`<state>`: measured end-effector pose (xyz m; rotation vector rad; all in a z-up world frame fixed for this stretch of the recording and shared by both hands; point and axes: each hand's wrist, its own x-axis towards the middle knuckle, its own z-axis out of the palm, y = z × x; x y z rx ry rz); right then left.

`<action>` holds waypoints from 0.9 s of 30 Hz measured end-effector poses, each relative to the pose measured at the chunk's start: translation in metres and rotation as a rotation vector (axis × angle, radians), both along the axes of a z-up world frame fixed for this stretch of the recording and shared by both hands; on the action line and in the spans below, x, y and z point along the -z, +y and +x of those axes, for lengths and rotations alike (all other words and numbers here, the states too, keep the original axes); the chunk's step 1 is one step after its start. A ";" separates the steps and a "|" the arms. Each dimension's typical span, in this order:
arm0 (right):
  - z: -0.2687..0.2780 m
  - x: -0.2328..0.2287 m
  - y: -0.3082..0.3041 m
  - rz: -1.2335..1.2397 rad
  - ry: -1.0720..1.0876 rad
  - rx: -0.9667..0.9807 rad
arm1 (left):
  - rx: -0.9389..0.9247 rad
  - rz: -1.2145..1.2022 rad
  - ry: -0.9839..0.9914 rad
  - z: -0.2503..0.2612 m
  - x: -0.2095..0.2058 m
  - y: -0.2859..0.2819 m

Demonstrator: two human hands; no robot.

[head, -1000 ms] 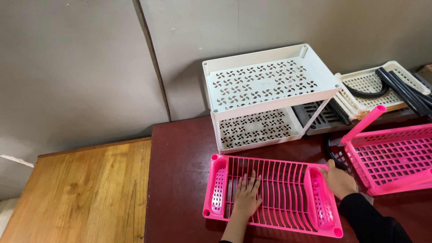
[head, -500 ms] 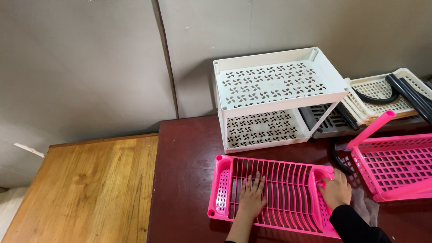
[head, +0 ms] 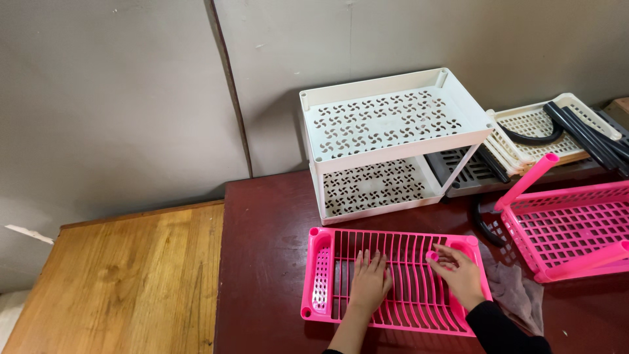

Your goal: The person wipes a pink plastic basket with a cloth, then disassembles a white plastic basket by removing its internal rods and separating the frame pieces. The person handles the basket parts and rods on a table.

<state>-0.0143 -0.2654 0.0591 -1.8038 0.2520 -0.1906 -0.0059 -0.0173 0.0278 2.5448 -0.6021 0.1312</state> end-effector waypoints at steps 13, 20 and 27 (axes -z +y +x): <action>-0.017 -0.037 0.054 -0.343 -0.050 -0.147 | 0.003 -1.118 0.854 0.002 -0.048 -0.016; -0.019 -0.029 0.069 -0.535 0.092 -0.297 | -0.029 -1.035 0.936 0.016 -0.053 0.029; -0.026 0.044 0.043 -1.168 0.349 -0.493 | -0.209 -0.675 0.402 0.074 -0.047 0.109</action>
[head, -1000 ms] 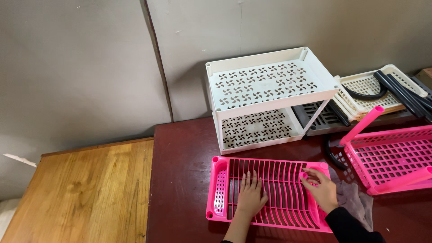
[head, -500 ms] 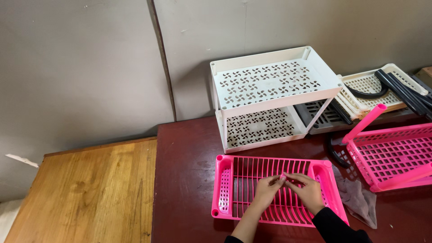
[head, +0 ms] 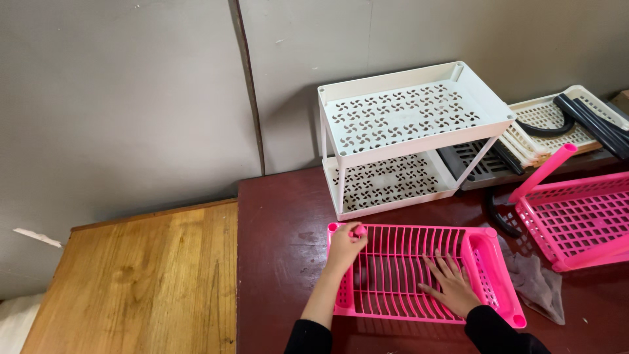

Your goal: The person wipes a pink plastic basket with a cloth, then disassembles a white plastic basket by removing its internal rods and separating the frame pieces. The person handles the basket parts and rods on a table.

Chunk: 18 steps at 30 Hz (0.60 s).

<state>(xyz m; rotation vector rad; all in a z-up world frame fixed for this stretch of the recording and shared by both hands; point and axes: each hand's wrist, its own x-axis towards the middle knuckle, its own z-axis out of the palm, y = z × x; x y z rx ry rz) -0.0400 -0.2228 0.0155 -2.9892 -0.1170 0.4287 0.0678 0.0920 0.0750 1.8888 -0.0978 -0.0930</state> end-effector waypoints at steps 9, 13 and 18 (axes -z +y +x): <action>0.004 0.025 -0.010 0.074 0.117 0.059 | -0.100 0.450 -0.215 0.046 0.020 0.062; 0.002 0.021 -0.006 0.086 0.127 0.076 | -0.024 0.325 -0.125 0.055 0.023 0.062; 0.001 0.019 -0.005 0.101 0.093 0.078 | 0.020 0.368 -0.253 0.060 0.031 0.062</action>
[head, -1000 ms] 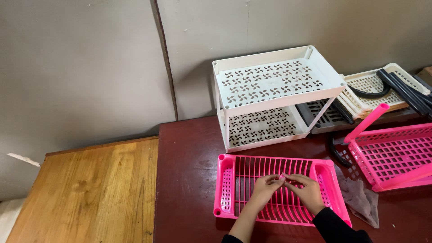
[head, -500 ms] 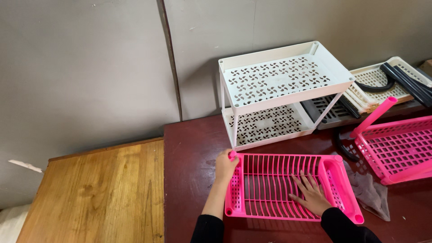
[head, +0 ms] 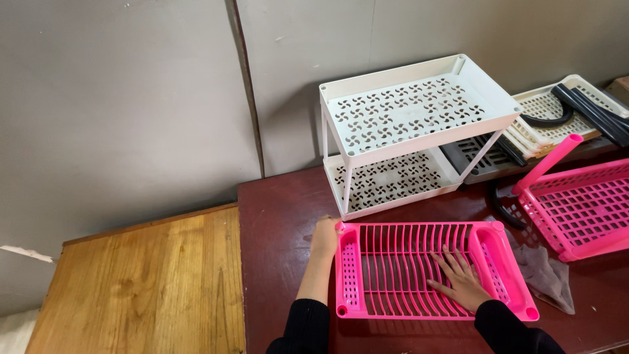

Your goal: The person wipes a pink plastic basket with a cloth, then disassembles a white plastic basket by removing its internal rods and separating the frame pieces. The person handles the basket parts and rods on a table.

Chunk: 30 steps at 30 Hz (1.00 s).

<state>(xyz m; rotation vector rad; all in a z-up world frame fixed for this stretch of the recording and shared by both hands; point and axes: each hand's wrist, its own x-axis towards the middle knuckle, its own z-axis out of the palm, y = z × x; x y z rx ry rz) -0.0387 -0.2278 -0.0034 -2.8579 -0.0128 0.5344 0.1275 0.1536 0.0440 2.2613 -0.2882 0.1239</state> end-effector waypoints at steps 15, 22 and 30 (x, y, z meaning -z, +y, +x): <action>-0.001 0.000 0.000 0.007 0.001 0.012 | -0.063 -0.186 0.497 -0.002 -0.023 0.000; -0.001 -0.002 0.001 0.029 0.003 0.010 | 0.088 0.057 0.083 -0.001 -0.002 0.004; -0.002 -0.003 0.001 0.037 -0.005 0.019 | -0.001 0.077 0.261 -0.006 -0.019 0.000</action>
